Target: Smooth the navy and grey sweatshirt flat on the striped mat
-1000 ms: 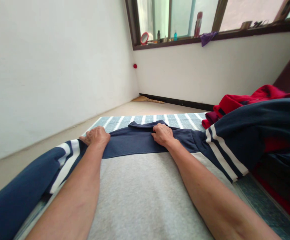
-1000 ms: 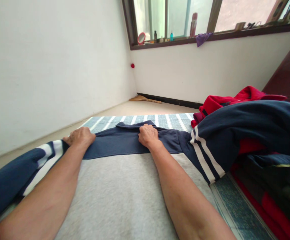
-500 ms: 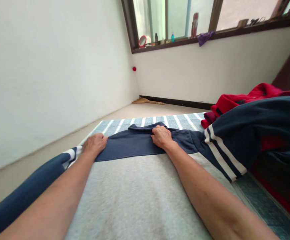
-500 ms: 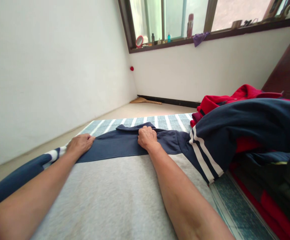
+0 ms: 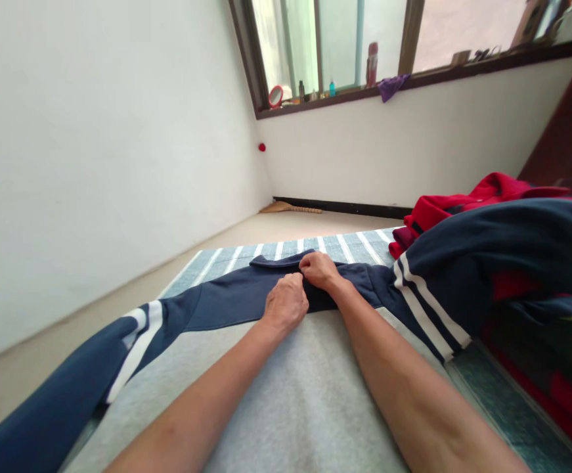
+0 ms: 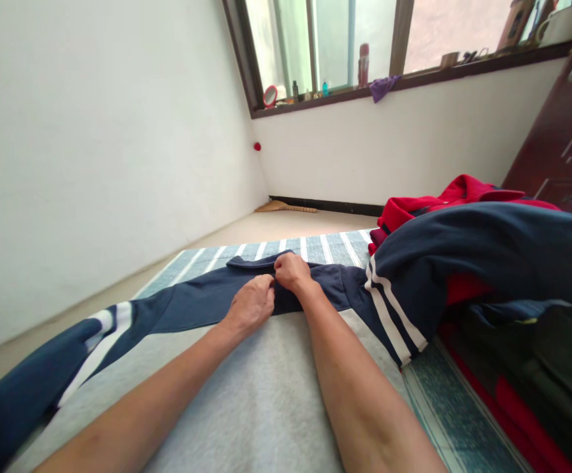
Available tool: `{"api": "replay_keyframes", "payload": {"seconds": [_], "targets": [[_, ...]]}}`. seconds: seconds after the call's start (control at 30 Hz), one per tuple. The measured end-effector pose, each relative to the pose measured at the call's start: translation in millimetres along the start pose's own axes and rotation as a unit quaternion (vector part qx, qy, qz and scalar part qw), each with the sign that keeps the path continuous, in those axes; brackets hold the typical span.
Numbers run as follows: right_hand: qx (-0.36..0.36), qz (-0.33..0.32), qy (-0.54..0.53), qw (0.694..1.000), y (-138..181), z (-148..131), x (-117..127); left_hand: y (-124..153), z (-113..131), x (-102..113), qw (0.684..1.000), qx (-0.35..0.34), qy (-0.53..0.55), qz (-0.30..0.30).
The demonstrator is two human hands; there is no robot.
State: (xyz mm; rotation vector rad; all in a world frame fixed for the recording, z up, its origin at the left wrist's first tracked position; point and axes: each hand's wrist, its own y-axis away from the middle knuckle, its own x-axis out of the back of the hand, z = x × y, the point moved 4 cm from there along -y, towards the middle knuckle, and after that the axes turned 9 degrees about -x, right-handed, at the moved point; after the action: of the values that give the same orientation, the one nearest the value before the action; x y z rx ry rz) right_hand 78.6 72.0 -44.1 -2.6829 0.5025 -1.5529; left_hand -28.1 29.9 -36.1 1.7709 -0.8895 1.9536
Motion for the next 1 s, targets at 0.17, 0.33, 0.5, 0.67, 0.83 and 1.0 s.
{"api": "replay_keyframes", "payload": {"seconds": [0.17,0.33,0.5,0.67,0.83,1.0], "targets": [[-0.053,0.065,-0.053,0.995,-13,18,37,-23,19,-12,0.998,-0.016,0.042,0.039],[-0.113,0.093,-0.049,0.988,-13,34,47,-47,31,-31,0.994,-0.016,0.076,0.073],[-0.158,0.093,-0.023,0.983,-8,40,42,-48,27,-43,0.987,-0.032,0.117,0.101],[-0.192,0.097,0.019,0.976,-4,34,39,-44,28,-43,0.979,-0.049,0.160,0.120],[-0.215,0.072,0.066,0.972,-10,33,37,-43,30,-43,0.975,-0.055,0.177,0.127],[-0.217,0.037,0.125,0.968,-8,55,51,-44,31,-47,0.975,-0.059,0.177,0.117]]}}
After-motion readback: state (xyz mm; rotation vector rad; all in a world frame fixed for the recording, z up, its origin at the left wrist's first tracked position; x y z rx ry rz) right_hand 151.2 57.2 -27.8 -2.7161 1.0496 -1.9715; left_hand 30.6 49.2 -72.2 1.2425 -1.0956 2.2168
